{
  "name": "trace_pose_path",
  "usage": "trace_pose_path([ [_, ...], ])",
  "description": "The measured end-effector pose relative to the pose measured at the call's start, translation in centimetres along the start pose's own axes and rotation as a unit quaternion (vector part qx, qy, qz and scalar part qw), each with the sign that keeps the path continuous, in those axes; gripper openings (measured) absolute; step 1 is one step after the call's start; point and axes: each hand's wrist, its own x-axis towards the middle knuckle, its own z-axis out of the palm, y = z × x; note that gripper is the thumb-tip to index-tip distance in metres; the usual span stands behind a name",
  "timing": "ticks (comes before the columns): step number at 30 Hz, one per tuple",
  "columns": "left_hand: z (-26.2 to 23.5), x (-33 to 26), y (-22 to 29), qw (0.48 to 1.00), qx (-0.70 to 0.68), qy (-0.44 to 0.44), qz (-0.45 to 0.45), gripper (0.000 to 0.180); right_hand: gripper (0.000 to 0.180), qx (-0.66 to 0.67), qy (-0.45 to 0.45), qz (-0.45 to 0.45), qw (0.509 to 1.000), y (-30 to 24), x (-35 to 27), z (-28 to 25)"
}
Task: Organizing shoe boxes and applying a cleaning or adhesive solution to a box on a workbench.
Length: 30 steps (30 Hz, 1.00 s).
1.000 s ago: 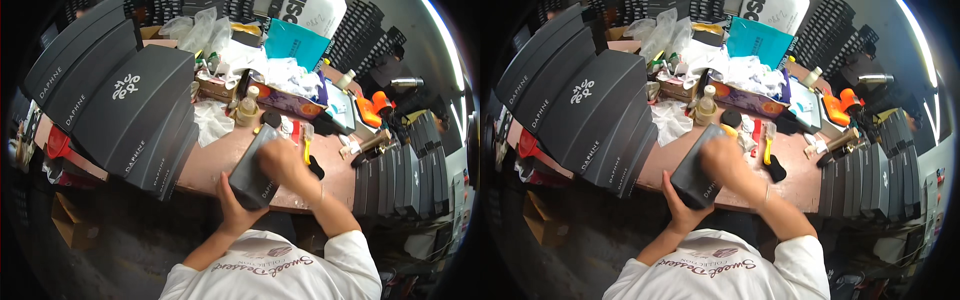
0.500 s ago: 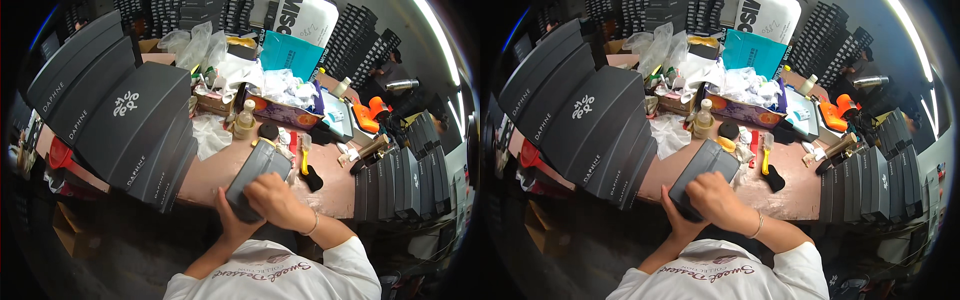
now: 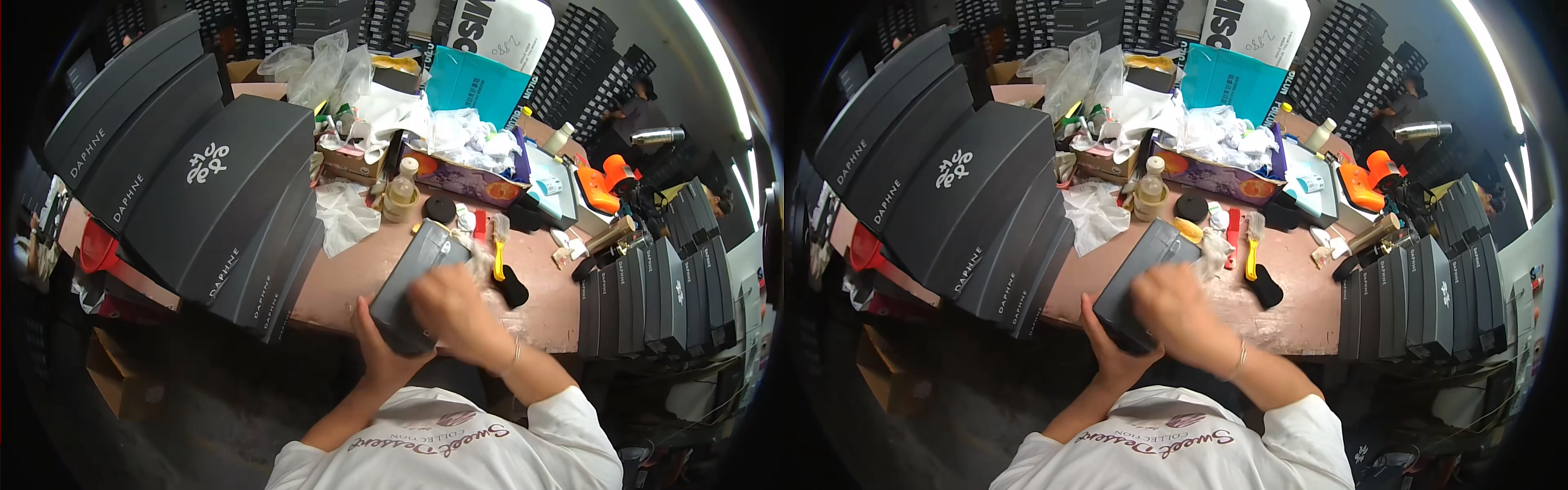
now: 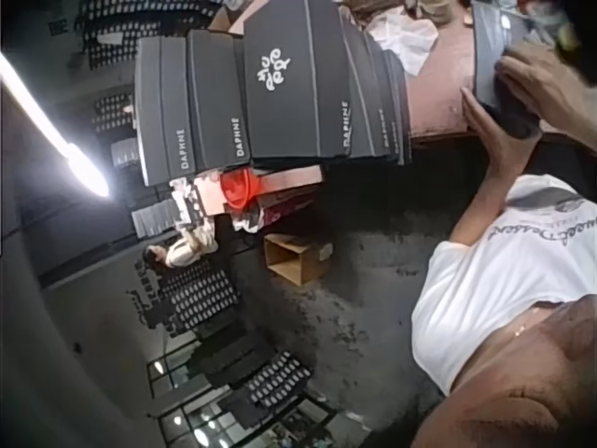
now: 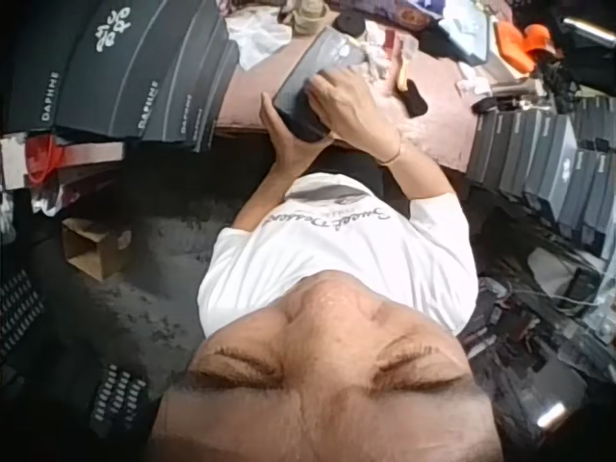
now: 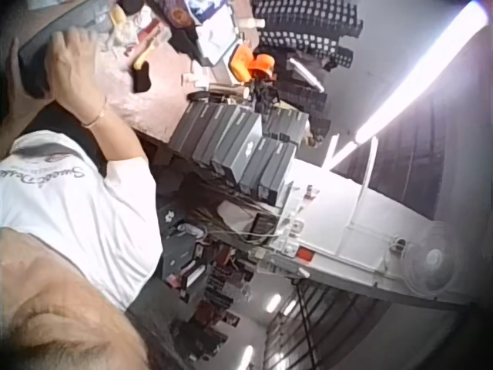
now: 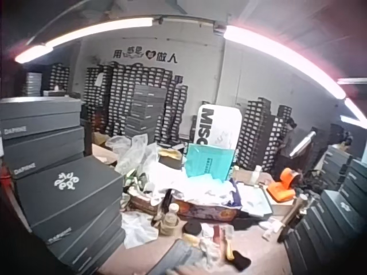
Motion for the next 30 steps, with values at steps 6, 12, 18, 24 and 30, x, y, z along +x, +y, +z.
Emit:
trace_pose_path([
  [6, -0.3, 0.4, 0.6, 1.0, 0.007, -0.02, 0.002, 0.128, 0.002, -0.054, 0.102, 0.098, 0.988, 8.1, 2.2, 0.0],
  [12, -3.7, 4.2, -1.1, 0.982, -0.067, -0.174, -0.013, 0.124, 0.012, 0.263, 0.032, 0.198, 0.944, 6.6, 1.7, -3.4],
  [18, -6.5, 7.3, -2.5, 0.896, -0.176, -0.405, -0.041, 0.121, 0.015, 0.274, -0.075, 0.059, 0.957, 3.8, -1.2, -5.4],
  [24, -5.6, 6.7, -1.8, 0.909, -0.178, -0.372, -0.058, 0.125, 0.026, 0.213, -0.065, -0.051, 0.974, 3.9, -3.4, -6.4],
  [30, -5.4, 7.7, -3.0, 0.887, -0.234, -0.391, -0.073, 0.124, 0.027, 0.168, -0.093, -0.05, 0.98, 4.6, -2.7, -5.8],
])
